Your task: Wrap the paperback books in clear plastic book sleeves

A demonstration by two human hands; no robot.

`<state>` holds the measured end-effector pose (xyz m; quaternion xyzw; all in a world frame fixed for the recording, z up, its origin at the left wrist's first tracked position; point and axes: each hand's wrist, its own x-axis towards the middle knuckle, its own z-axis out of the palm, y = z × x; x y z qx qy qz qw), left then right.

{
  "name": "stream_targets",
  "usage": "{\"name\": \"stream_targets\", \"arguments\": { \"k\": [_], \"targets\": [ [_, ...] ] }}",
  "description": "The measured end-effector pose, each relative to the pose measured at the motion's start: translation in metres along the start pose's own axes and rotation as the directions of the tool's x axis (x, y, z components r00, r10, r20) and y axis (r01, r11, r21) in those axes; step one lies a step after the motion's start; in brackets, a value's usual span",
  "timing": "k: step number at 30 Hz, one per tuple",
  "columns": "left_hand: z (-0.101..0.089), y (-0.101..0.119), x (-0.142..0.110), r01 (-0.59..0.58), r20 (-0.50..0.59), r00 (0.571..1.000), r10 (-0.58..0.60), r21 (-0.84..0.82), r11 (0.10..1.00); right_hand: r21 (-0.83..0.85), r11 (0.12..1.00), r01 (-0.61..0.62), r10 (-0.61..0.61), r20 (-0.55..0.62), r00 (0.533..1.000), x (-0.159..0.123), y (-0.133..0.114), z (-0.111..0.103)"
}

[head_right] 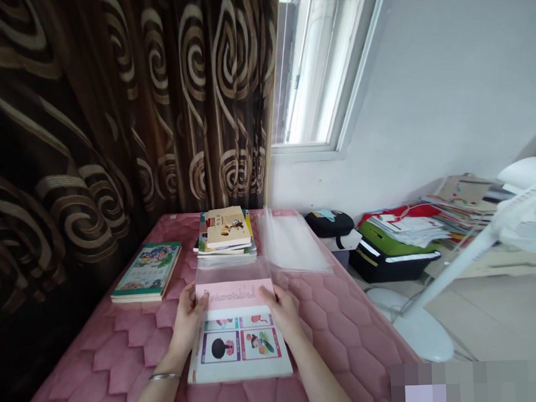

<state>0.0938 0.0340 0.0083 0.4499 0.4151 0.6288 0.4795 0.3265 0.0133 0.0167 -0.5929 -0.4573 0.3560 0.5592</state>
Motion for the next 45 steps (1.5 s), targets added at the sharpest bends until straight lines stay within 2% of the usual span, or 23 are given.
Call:
{"name": "stream_targets", "arguments": {
  "k": [4, 13, 16, 21, 30, 36, 45],
  "targets": [
    [0.001, 0.002, -0.002, 0.009, -0.003, 1.000, -0.009, 0.029, 1.000, -0.007, 1.000, -0.017, 0.018, 0.036, 0.999, -0.001, -0.002, 0.002],
    [0.001, 0.008, -0.007, 0.066, -0.045, 0.997, -0.061, 0.115, 0.991, -0.044, 0.999, -0.004, 0.002, -0.025, 1.000, -0.002, -0.007, 0.005],
    [-0.002, 0.009, -0.008, 0.060, -0.020, 0.998, -0.059, 0.110, 0.992, -0.039, 0.999, 0.013, -0.014, -0.024, 1.000, -0.002, -0.005, 0.005],
    [-0.003, 0.005, -0.006, 0.048, 0.019, 0.999, -0.050, 0.086, 0.995, 0.008, 1.000, 0.029, -0.029, -0.001, 1.000, -0.001, -0.004, 0.005],
    [-0.002, 0.001, -0.003, 0.071, -0.028, 0.997, -0.068, 0.092, 0.993, 0.118, 0.993, 0.021, -0.029, 0.069, 0.997, 0.000, 0.002, 0.002],
    [-0.003, -0.002, -0.002, 0.062, -0.059, 0.997, -0.056, 0.110, 0.992, 0.047, 0.995, 0.093, -0.095, 0.043, 0.995, 0.004, 0.011, 0.002],
    [0.001, 0.001, -0.004, 0.022, -0.012, 1.000, -0.021, 0.083, 0.996, -0.017, 0.990, 0.141, -0.141, 0.015, 0.990, 0.005, 0.015, 0.002]
  ]
}}
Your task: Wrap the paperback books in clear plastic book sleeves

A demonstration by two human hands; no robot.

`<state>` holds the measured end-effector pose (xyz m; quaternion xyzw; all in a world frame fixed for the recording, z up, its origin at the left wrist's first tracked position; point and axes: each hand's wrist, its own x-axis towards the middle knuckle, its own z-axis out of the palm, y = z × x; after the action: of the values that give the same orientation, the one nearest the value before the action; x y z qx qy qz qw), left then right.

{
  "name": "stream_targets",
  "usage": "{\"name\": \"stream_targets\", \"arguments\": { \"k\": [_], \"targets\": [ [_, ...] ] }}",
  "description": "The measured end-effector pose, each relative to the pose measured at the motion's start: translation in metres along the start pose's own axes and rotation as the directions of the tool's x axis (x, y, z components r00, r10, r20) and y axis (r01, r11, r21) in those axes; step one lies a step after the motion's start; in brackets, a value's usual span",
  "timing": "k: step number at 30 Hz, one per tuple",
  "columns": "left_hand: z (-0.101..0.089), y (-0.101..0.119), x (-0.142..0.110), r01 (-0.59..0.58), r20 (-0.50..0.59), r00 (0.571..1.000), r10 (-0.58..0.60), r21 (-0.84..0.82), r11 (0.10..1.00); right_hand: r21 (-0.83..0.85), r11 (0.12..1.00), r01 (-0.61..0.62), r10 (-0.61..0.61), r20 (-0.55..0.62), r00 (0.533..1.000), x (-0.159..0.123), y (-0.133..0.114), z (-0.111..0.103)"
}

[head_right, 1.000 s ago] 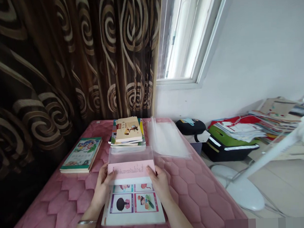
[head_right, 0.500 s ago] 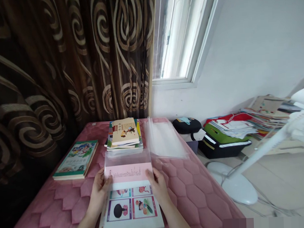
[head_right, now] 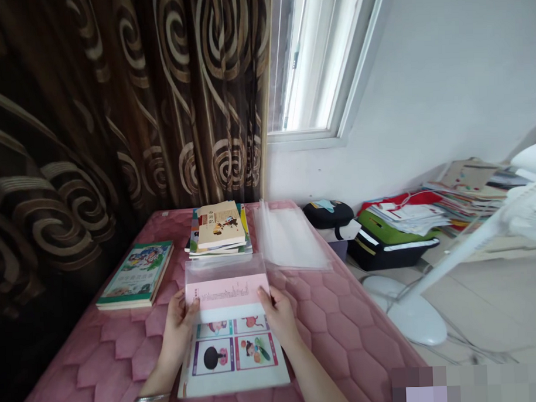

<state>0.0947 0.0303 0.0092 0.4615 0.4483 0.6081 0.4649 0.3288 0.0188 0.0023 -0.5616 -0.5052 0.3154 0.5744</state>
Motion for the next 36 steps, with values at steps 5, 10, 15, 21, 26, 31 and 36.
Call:
{"name": "stream_targets", "arguments": {
  "k": [5, 10, 15, 21, 26, 31, 36],
  "targets": [
    [0.000, -0.003, 0.001, -0.019, -0.008, 1.000, 0.019, 0.038, 0.999, 0.085, 0.996, -0.018, 0.010, 0.087, 0.996, -0.004, -0.004, -0.005],
    [0.001, 0.003, -0.002, -0.018, -0.014, 1.000, 0.018, 0.042, 0.999, 0.034, 0.998, -0.056, 0.053, 0.089, 0.995, -0.004, 0.005, -0.007],
    [0.000, 0.016, -0.010, -0.006, 0.017, 1.000, 0.004, 0.115, 0.993, -0.038, 0.998, -0.053, 0.055, 0.050, 0.997, -0.003, 0.013, -0.005],
    [-0.002, 0.010, -0.008, -0.007, 0.037, 0.999, 0.004, 0.105, 0.994, -0.057, 0.997, -0.045, 0.047, 0.039, 0.998, -0.003, 0.013, -0.005],
    [-0.002, 0.003, -0.003, -0.012, 0.029, 1.000, 0.010, 0.083, 0.996, -0.066, 0.996, -0.061, 0.063, 0.028, 0.998, -0.002, 0.011, -0.003],
    [-0.001, 0.004, -0.003, -0.005, 0.020, 1.000, 0.004, 0.084, 0.996, -0.024, 0.998, -0.065, 0.066, 0.033, 0.997, -0.003, 0.006, -0.003],
    [0.002, 0.011, -0.005, 0.016, 0.003, 1.000, -0.016, 0.075, 0.997, 0.016, 0.997, -0.074, 0.073, 0.048, 0.996, -0.004, 0.005, -0.003]
  ]
}}
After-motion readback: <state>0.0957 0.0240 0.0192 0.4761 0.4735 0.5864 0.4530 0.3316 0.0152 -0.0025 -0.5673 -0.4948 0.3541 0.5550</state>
